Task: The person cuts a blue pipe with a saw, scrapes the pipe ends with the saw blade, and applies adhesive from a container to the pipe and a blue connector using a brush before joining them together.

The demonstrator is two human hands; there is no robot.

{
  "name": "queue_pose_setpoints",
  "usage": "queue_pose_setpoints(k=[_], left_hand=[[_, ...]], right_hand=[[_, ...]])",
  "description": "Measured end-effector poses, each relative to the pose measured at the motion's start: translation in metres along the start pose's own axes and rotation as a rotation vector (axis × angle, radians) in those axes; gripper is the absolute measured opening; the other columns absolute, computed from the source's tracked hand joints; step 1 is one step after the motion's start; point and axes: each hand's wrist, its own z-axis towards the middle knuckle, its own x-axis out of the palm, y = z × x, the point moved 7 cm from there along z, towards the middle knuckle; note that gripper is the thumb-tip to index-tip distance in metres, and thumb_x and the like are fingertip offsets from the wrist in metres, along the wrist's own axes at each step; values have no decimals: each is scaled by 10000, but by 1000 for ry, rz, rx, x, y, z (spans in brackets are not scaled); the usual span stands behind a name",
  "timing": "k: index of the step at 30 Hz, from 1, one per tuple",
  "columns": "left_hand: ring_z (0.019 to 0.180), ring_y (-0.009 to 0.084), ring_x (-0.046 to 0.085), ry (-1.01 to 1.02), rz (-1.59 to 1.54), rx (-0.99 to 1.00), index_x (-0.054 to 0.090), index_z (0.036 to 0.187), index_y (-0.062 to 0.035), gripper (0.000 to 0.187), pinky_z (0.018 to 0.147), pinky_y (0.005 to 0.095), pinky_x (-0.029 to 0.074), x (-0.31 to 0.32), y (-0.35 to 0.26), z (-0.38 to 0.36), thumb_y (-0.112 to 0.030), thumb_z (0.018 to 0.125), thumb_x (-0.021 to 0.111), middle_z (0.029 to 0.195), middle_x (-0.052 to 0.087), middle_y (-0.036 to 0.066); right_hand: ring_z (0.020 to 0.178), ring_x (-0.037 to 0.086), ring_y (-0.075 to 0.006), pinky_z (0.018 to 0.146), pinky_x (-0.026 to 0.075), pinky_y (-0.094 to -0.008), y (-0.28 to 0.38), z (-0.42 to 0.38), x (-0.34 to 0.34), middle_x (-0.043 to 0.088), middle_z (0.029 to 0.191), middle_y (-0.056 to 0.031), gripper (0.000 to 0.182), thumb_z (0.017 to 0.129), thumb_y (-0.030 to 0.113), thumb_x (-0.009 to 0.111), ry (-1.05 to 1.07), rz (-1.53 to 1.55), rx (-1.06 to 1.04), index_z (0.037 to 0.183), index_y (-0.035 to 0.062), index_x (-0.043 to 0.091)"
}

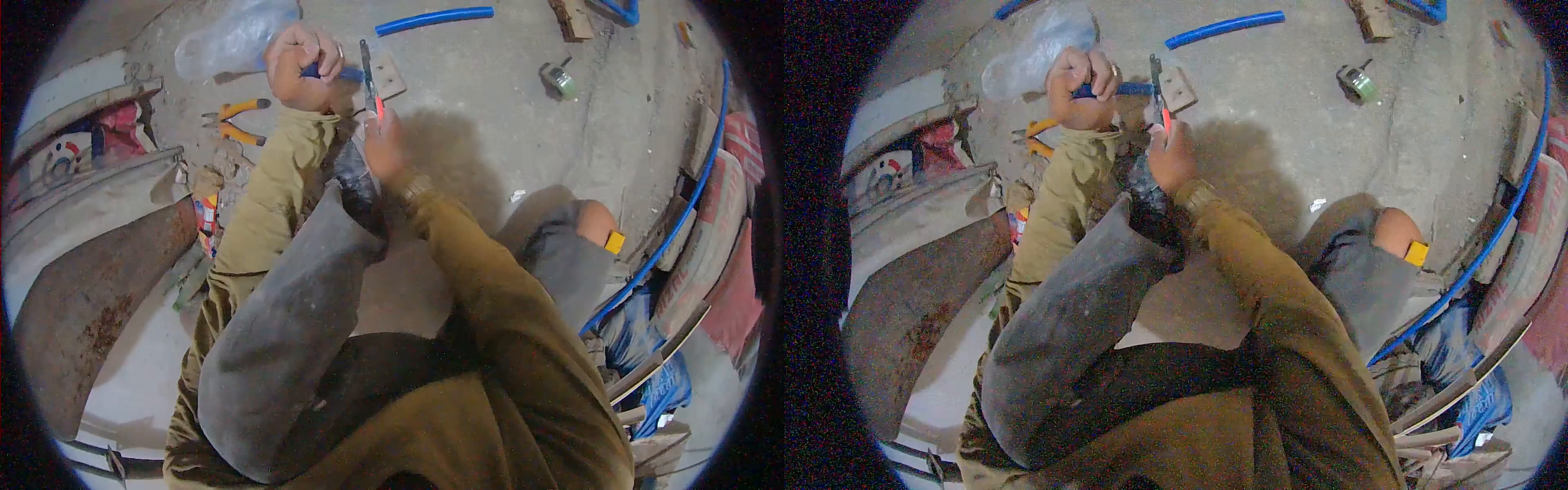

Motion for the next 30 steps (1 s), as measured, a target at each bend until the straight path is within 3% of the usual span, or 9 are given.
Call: queue_pose_setpoints(k=[3, 7, 10, 16, 20, 23, 25, 30], left_hand=[[464, 127, 308, 201, -69, -96, 380, 709, -118, 213, 461, 277, 306, 2, 1, 1, -233, 845, 496, 570, 408, 53], [469, 120, 305, 280, -37, -130, 395, 716, -120, 191, 473, 275, 308, 6, 5, 1, -217, 846, 497, 580, 412, 43], [477, 127, 299, 253, -32, -112, 419, 724, -105, 168, 478, 271, 308, 8, 6, 2, -206, 834, 497, 580, 400, 45], [495, 148, 310, -125, 121, -19, 452, 736, -84, 138, 471, 288, 305, 10, 6, 1, -197, 803, 495, 606, 408, 77], [491, 149, 322, -48, 62, 41, 434, 700, -75, 137, 450, 288, 299, 7, 6, 0, -179, 777, 479, 587, 414, 89], [471, 145, 328, -4, -50, 27, 438, 661, -41, 130, 415, 272, 294, 2, 4, 4, -135, 750, 457, 543, 422, 102], [466, 142, 318, -18, -54, 30, 439, 671, -38, 129, 414, 269, 291, 1, 6, 3, -138, 751, 449, 544, 428, 109], [492, 146, 328, 65, 57, 4, 401, 701, -114, 169, 464, 282, 292, 5, 6, 5, -233, 799, 470, 592, 402, 77]], right_hand=[[826, 649, -408, 731, 514, -474, -4, -3, -2, 632, 934, -252, 395, 978, 363, 501, 10, 18, 15, 1055, -22, 546], [929, 581, -469, 796, 460, -521, 8, -2, -9, 583, 1001, -280, 362, 968, 315, 512, 3, -64, -111, 1090, -26, 509], [965, 549, -498, 812, 443, -533, 6, 3, -11, 558, 1046, -295, 371, 962, 301, 520, 65, -76, -52, 1129, -28, 483], [993, 557, -492, 848, 434, -536, 9, 11, -17, 567, 1085, -302, 393, 964, 319, 519, 197, -58, 36, 1147, -27, 491], [986, 565, -485, 861, 428, -538, 5, 5, -18, 581, 1071, -298, 386, 963, 322, 521, 161, -33, 33, 1132, -25, 507], [1009, 604, -447, 869, 462, -511, 0, -9, -19, 634, 1053, -267, 427, 963, 377, 512, 25, -35, -84, 1194, 20, 550], [1018, 599, -451, 875, 458, -514, 3, 5, -16, 630, 1062, -273, 430, 962, 380, 516, 45, -50, -3, 1196, 21, 552], [954, 570, -484, 809, 437, -542, 12, -4, -15, 594, 1006, -285, 361, 949, 313, 540, 3, -32, -28, 1109, -10, 527]])
